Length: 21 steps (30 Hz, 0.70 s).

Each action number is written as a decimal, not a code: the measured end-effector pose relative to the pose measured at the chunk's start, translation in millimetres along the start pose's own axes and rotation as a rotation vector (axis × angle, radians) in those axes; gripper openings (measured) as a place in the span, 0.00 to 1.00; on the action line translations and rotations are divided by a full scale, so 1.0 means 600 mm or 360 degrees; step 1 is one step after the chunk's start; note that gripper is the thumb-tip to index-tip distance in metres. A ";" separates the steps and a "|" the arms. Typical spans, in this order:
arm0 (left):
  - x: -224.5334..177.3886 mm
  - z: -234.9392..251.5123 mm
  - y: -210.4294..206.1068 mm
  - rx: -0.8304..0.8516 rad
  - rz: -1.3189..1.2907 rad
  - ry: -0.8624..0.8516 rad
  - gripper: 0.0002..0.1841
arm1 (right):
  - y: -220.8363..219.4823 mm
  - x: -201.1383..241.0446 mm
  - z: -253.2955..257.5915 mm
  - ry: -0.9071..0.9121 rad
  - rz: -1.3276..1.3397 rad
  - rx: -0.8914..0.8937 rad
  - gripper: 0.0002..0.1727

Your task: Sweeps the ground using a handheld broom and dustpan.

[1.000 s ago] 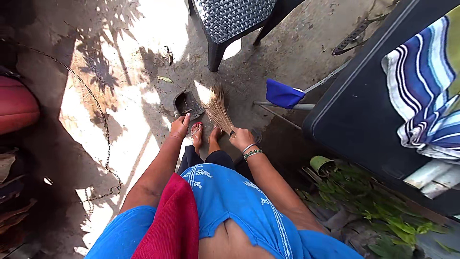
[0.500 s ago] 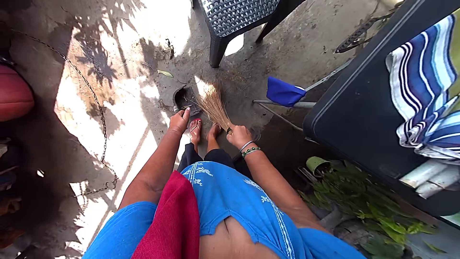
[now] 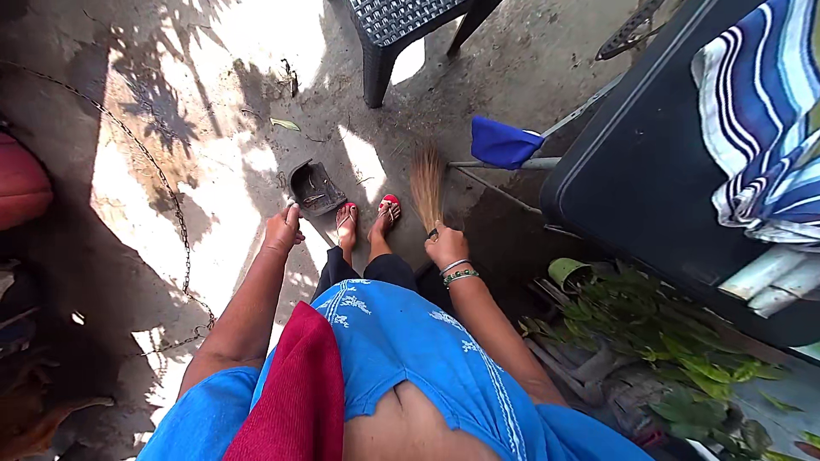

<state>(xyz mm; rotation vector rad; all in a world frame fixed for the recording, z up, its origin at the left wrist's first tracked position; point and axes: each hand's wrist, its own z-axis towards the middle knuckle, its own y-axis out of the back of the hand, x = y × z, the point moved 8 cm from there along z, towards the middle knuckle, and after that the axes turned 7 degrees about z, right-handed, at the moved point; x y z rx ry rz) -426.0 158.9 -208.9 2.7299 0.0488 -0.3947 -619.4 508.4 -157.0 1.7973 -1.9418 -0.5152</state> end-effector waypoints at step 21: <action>0.015 0.021 -0.015 0.0031 -0.0042 0.0012 0.34 | -0.075 0.135 -0.029 0.0345 -0.0069 0.0272 0.30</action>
